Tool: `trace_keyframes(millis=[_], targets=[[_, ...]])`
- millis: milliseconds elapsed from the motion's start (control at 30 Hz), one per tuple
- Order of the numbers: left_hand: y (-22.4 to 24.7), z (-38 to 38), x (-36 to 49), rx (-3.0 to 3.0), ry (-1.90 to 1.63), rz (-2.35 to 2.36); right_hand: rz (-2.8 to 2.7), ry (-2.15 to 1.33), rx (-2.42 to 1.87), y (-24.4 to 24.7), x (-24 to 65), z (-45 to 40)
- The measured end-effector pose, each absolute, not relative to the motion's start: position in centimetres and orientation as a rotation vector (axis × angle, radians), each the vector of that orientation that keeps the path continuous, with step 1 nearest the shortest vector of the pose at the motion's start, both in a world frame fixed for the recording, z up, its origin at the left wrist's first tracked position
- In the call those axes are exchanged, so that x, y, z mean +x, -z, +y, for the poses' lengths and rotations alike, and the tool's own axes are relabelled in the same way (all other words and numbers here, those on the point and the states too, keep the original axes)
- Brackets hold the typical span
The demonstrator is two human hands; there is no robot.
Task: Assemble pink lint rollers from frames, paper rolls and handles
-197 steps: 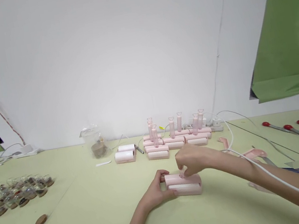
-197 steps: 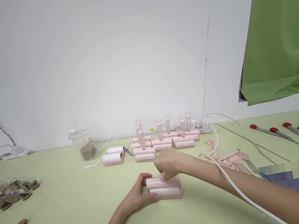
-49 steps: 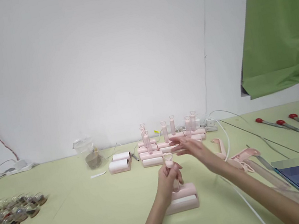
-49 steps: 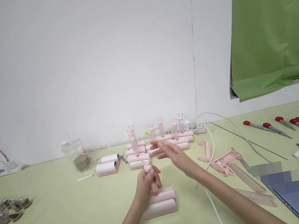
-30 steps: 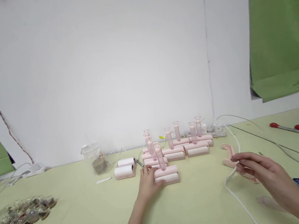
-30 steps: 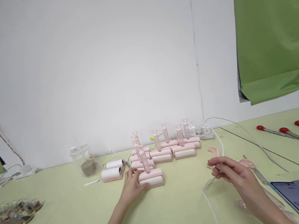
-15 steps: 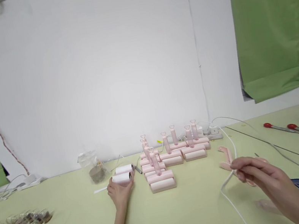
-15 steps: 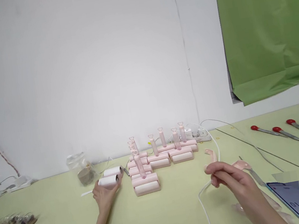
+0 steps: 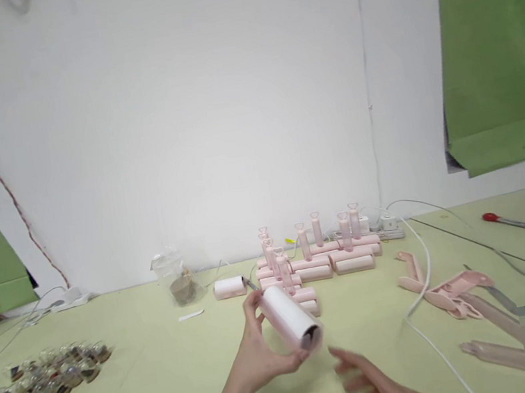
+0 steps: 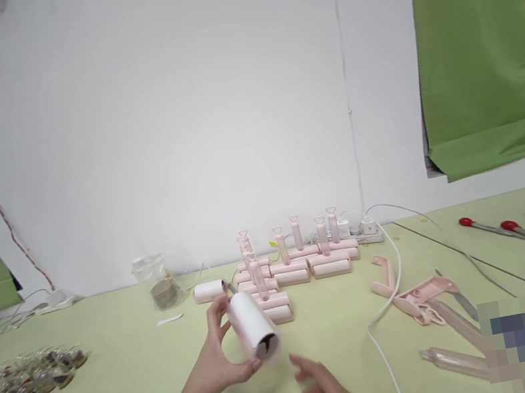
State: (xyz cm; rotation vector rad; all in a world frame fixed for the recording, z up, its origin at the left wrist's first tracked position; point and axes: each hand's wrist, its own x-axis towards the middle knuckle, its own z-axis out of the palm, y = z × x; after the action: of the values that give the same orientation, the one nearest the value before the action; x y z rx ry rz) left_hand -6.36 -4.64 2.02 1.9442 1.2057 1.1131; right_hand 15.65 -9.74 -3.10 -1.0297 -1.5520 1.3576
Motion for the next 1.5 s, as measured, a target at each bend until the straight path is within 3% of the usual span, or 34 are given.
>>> trace_keyframes(millis=[267, 433, 567, 733, 900, 1033, 1200, 1333, 1433, 1500], targets=[[-5.5, -3.5, -0.7, 2.641, -0.474, 1.148, -0.592, -2.171, -0.565, 2.3, 12.7, -5.3], [-7.2, -1.0, 3.2, 2.198, -0.286, 1.453, -0.230, -2.369, -0.477, 3.6, 12.9, -6.2], [-7.9, 0.6, 5.1, 1.700, -0.464, 1.634, -0.116, -2.394, -0.425, 3.6, 13.1, -6.3], [-8.6, 1.0, 4.9, 1.762, -0.301, 1.669, -0.125, -2.321, -0.448, 2.9, 13.0, -6.4], [-10.5, -0.6, -0.7, 2.036, -0.155, 1.510, -0.094, -2.229, -0.366, 3.9, 12.7, -6.0], [-7.5, -3.1, -5.5, 2.088, -0.395, 1.388, -0.106, -2.212, -0.340, 4.7, 13.2, -5.2], [1.2, -5.0, -6.0, 1.958, -0.819, 2.050, -0.398, -2.028, -0.327, 3.2, 14.5, -5.6], [4.0, -5.8, -5.1, 1.810, -1.112, 2.250, -0.678, -1.899, -0.305, 1.4, 14.7, -6.7], [3.1, -6.7, -3.7, 1.914, -1.460, 1.859, -0.745, -1.902, -0.295, 1.3, 14.4, -7.1], [2.4, -7.1, -1.9, 1.762, -1.468, 1.421, -0.784, -1.911, -0.292, 1.8, 14.2, -7.1]])
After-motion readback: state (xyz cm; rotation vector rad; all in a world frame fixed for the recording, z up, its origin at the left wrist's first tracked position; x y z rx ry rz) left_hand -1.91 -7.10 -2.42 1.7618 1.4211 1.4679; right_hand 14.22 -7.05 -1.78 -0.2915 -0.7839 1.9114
